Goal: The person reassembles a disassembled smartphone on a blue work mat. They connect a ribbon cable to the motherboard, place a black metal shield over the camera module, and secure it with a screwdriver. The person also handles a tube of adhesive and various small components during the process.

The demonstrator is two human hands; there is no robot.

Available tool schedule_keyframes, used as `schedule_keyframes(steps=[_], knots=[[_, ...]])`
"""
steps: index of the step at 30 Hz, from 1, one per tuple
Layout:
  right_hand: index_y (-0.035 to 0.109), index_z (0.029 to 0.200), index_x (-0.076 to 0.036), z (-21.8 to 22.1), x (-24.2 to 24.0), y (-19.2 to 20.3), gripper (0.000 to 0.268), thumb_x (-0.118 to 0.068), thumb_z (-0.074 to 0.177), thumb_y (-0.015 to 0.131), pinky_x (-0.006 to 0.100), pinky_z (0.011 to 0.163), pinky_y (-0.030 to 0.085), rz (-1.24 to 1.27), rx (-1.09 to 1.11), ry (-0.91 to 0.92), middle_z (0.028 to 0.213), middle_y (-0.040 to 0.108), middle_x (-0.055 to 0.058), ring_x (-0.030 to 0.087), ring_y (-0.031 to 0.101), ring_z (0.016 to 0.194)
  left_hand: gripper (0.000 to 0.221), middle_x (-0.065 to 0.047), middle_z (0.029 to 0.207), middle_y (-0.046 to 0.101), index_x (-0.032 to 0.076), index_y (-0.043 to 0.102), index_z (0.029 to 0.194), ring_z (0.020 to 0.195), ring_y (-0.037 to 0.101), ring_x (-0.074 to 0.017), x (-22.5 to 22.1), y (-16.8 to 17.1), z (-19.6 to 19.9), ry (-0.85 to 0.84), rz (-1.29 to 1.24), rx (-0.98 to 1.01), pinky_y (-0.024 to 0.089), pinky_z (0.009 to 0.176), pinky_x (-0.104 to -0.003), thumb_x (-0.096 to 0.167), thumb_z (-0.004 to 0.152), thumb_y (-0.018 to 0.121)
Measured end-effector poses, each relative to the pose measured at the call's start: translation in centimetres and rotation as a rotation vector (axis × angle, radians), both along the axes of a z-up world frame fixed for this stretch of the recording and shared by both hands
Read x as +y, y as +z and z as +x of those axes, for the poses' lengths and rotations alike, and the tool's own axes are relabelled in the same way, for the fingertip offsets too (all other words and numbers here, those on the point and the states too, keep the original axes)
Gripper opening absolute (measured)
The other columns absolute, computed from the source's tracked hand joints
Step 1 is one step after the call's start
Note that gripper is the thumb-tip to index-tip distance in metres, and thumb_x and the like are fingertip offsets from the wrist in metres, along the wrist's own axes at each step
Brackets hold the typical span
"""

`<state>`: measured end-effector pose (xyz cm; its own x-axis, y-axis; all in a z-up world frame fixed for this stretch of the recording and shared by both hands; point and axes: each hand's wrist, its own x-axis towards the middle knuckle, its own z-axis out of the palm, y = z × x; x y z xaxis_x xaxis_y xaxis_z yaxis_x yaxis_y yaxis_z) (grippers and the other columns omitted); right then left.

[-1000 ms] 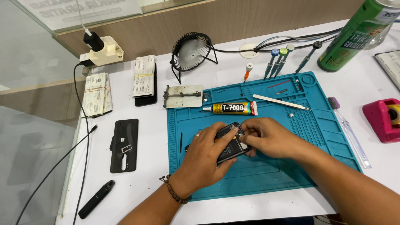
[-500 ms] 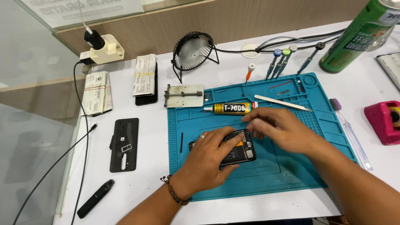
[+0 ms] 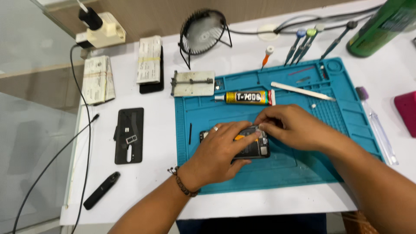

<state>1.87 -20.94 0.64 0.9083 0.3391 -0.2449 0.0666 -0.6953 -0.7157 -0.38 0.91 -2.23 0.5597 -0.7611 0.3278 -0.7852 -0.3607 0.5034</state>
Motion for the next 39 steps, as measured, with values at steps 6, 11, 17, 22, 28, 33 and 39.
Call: schedule_keyframes(steps=[6, 11, 17, 22, 28, 33, 39], knots=[[0.073, 0.092, -0.002, -0.1, 0.3, 1.1, 0.015, -0.009, 0.085, 0.061, 0.039, 0.059, 0.051, -0.012, 0.014, -0.019, 0.069, 0.065, 0.015, 0.026, 0.061, 0.063, 0.059, -0.025, 0.127, 0.052, 0.005, 0.052, 0.131, 0.119, 0.052, -0.0444, 0.0, -0.2, 0.2, -0.011, 0.006, -0.006, 0.039, 0.099, -0.054, 0.012, 0.077, 0.075], [0.073, 0.093, -0.003, 0.0, 0.3, 1.0, 0.015, -0.009, 0.085, 0.062, 0.039, 0.061, 0.051, -0.047, 0.028, -0.012, 0.072, 0.066, 0.015, 0.027, 0.062, 0.067, 0.062, -0.023, 0.130, 0.049, 0.008, 0.049, 0.134, 0.124, 0.049, -0.0427, 0.0, -0.5, 0.3, -0.013, 0.088, -0.015, 0.037, 0.102, -0.053, 0.015, 0.078, 0.075], [0.073, 0.095, -0.003, 0.2, 0.7, 0.8, 0.015, -0.007, 0.085, 0.062, 0.039, 0.061, 0.052, -0.088, -0.021, 0.019, 0.074, 0.067, 0.015, 0.028, 0.064, 0.068, 0.059, -0.024, 0.130, 0.048, 0.007, 0.049, 0.133, 0.126, 0.047, -0.0421, 0.0, -0.3, 0.2, -0.015, 0.148, -0.025, 0.035, 0.104, -0.053, 0.017, 0.081, 0.073], [0.073, 0.091, -0.004, 0.2, 0.7, 0.5, 0.012, -0.008, 0.084, 0.064, 0.039, 0.064, 0.053, -0.101, -0.062, 0.061, 0.085, 0.069, 0.014, 0.028, 0.066, 0.075, 0.054, -0.021, 0.125, 0.049, 0.007, 0.051, 0.131, 0.125, 0.046, -0.0392, -0.1, -0.3, -0.1, -0.002, 0.152, -0.040, 0.034, 0.104, -0.051, 0.018, 0.082, 0.070], [0.072, 0.094, -0.005, -0.1, 0.8, 0.5, 0.013, -0.010, 0.086, 0.064, 0.036, 0.066, 0.055, -0.191, -0.081, 0.105, 0.089, 0.068, 0.013, 0.027, 0.067, 0.078, 0.050, -0.022, 0.122, 0.051, 0.005, 0.055, 0.125, 0.122, 0.048, -0.0392, -0.6, -0.5, -0.2, 0.022, 0.132, -0.033, 0.036, 0.101, -0.050, 0.018, 0.078, 0.069], [0.070, 0.097, -0.018, 0.3, -0.2, -2.1, 0.015, -0.022, 0.087, 0.059, 0.034, 0.078, 0.048, -0.238, -0.103, 0.146, 0.094, 0.068, -0.003, 0.018, 0.062, 0.091, 0.057, -0.020, 0.130, 0.046, 0.009, 0.053, 0.126, 0.120, 0.048, -0.0383, -0.3, -1.0, -0.3, 0.032, 0.115, -0.029, 0.043, 0.094, -0.052, 0.019, 0.075, 0.076], [0.069, 0.094, -0.017, 0.2, -0.2, -2.8, 0.013, -0.020, 0.087, 0.058, 0.034, 0.078, 0.049, -0.255, -0.154, 0.141, 0.094, 0.069, -0.004, 0.018, 0.063, 0.091, 0.056, -0.018, 0.126, 0.048, 0.008, 0.055, 0.123, 0.118, 0.048, -0.0360, -0.2, -1.4, -0.3, 0.045, 0.104, -0.094, 0.043, 0.095, -0.053, 0.021, 0.074, 0.078]])
